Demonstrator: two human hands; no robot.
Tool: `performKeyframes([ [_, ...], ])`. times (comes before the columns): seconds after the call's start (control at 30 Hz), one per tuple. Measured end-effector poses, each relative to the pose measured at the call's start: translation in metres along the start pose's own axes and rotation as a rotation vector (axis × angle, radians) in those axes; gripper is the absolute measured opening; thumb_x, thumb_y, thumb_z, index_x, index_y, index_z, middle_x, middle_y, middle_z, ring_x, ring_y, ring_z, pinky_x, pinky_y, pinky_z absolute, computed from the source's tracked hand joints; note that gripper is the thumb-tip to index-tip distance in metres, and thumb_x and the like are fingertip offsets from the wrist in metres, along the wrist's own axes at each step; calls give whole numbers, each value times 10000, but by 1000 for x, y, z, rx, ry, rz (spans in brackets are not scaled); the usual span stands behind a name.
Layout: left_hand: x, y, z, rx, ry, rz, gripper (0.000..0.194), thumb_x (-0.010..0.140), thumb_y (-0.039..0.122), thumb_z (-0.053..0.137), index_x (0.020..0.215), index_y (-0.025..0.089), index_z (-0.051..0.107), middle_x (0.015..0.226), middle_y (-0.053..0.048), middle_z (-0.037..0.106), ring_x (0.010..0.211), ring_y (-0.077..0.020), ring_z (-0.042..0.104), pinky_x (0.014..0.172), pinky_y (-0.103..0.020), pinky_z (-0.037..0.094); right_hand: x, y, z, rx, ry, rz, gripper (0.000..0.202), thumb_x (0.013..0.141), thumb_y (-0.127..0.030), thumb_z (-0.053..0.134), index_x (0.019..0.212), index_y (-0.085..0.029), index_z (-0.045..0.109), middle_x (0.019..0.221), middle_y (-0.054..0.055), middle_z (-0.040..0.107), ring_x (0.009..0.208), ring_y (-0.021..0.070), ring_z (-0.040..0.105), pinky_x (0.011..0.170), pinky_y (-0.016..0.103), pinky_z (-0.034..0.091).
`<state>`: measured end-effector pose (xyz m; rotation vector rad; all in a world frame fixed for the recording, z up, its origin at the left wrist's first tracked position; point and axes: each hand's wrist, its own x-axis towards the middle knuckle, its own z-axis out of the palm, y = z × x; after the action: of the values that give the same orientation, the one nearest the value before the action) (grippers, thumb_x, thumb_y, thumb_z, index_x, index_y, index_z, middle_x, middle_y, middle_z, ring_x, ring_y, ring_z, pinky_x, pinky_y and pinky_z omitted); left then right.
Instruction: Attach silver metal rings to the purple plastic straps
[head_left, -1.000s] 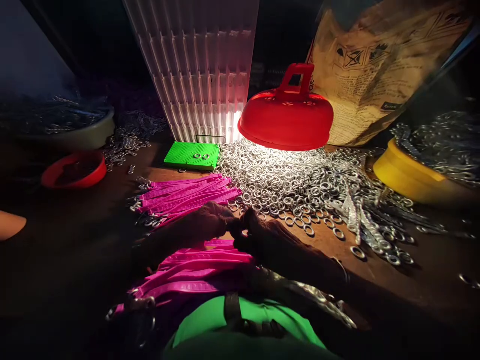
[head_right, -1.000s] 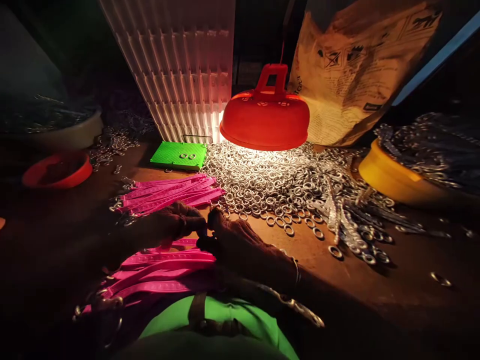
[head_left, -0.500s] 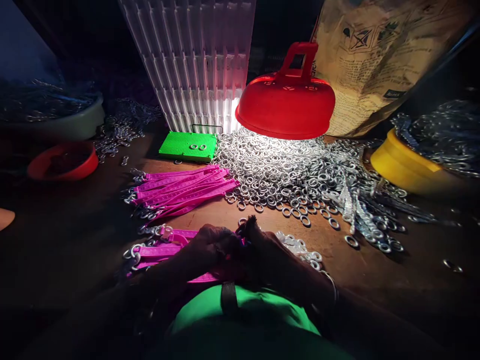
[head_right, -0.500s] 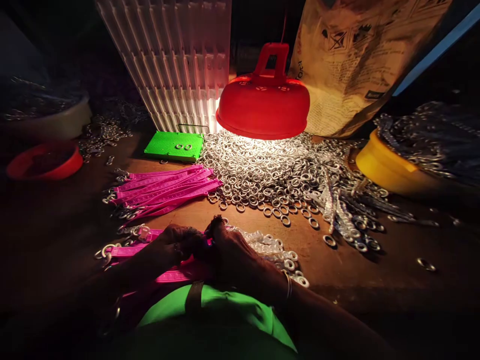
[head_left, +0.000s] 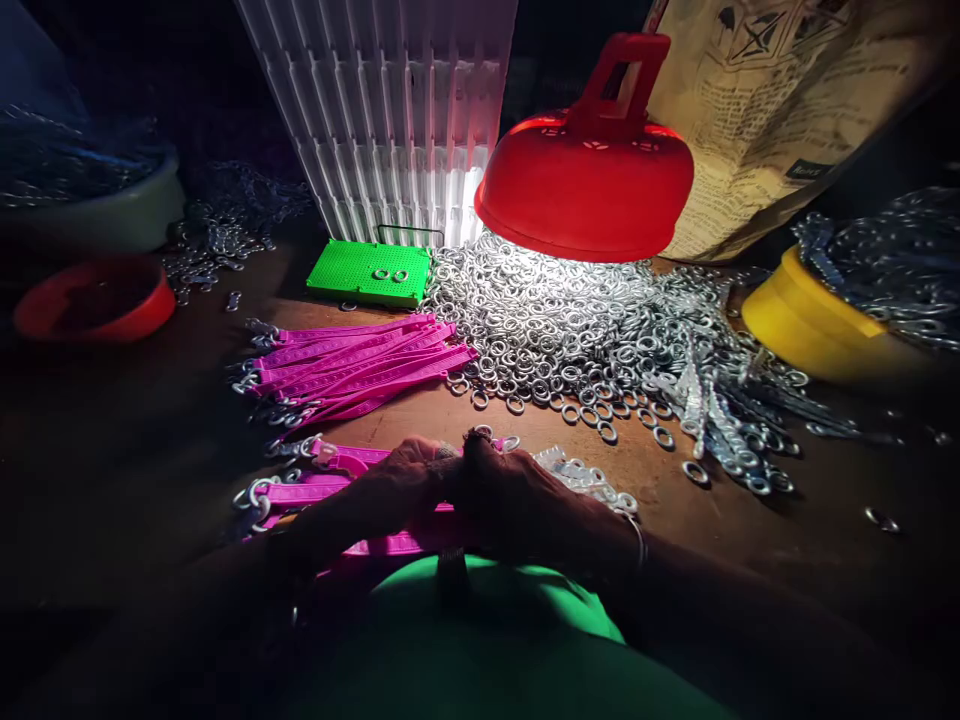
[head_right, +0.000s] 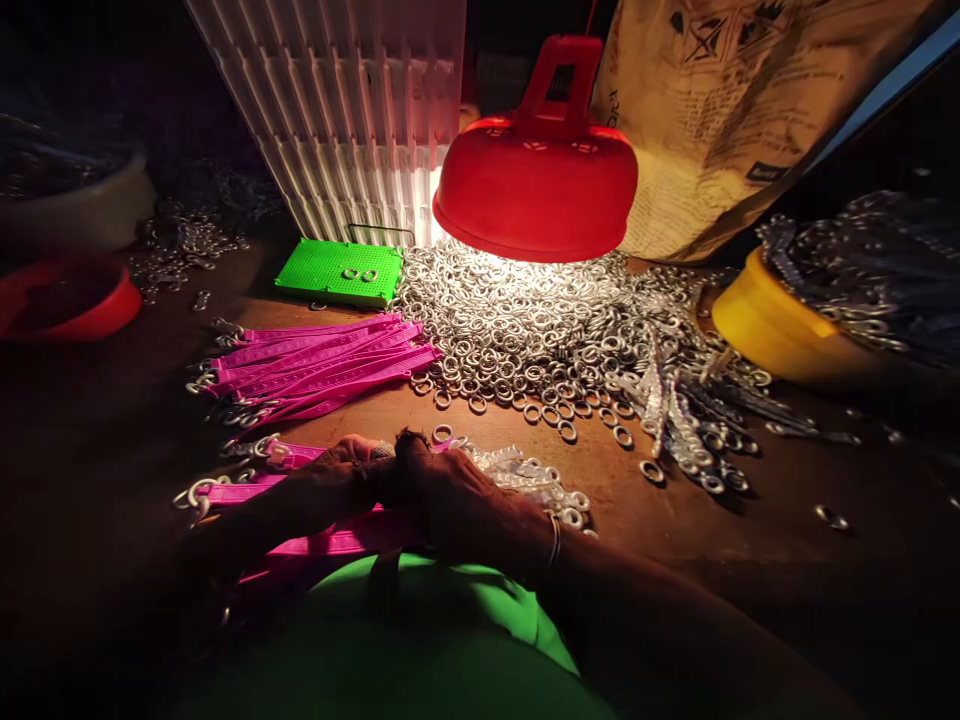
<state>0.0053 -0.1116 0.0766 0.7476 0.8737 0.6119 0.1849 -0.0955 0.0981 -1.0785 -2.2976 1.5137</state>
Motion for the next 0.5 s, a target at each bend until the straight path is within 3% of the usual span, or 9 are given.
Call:
performKeyframes([
  [0.17, -8, 16, 4, 122, 42, 2, 365, 740, 453, 670, 626, 132, 539, 505, 52, 405, 447, -43, 299, 414, -200, 177, -5, -3, -12, -67, 11, -166, 201, 923, -343, 468, 999, -158, 488, 754, 16, 598, 583, 78, 444, 499, 183, 304],
  [0.27, -15, 36, 7, 271, 90, -54, 354, 722, 468, 662, 643, 154, 519, 450, 82, 343, 392, -41, 243, 370, -195, 148, -4, -2, -17, -39, 44, -268, 283, 945, -413, 430, 993, -140, 487, 724, 7, 555, 574, 73, 402, 497, 191, 303],
  [0.33, -22, 53, 7, 420, 91, -20, 343, 705, 454, 660, 626, 152, 515, 461, 71, 384, 402, -44, 282, 371, -179, 187, -1, 2, -19, -24, 61, -315, 360, 958, -472, 372, 927, -137, 502, 704, 2, 505, 560, 74, 369, 501, 205, 310],
  [0.43, -35, 78, -1, 666, 127, 46, 291, 681, 416, 646, 632, 148, 545, 499, 43, 458, 436, -59, 368, 405, -171, 270, -1, 12, -18, 54, 100, -239, 489, 978, -528, 229, 863, -151, 519, 684, -2, 457, 544, 83, 378, 497, 215, 334],
  [0.5, -45, 84, -11, 813, 242, 48, 266, 672, 418, 631, 685, 156, 586, 495, 39, 472, 428, -69, 389, 419, -181, 297, -5, 18, -16, 103, 183, -143, 532, 979, -544, 152, 937, -160, 518, 648, -13, 434, 526, 93, 395, 479, 214, 343],
])
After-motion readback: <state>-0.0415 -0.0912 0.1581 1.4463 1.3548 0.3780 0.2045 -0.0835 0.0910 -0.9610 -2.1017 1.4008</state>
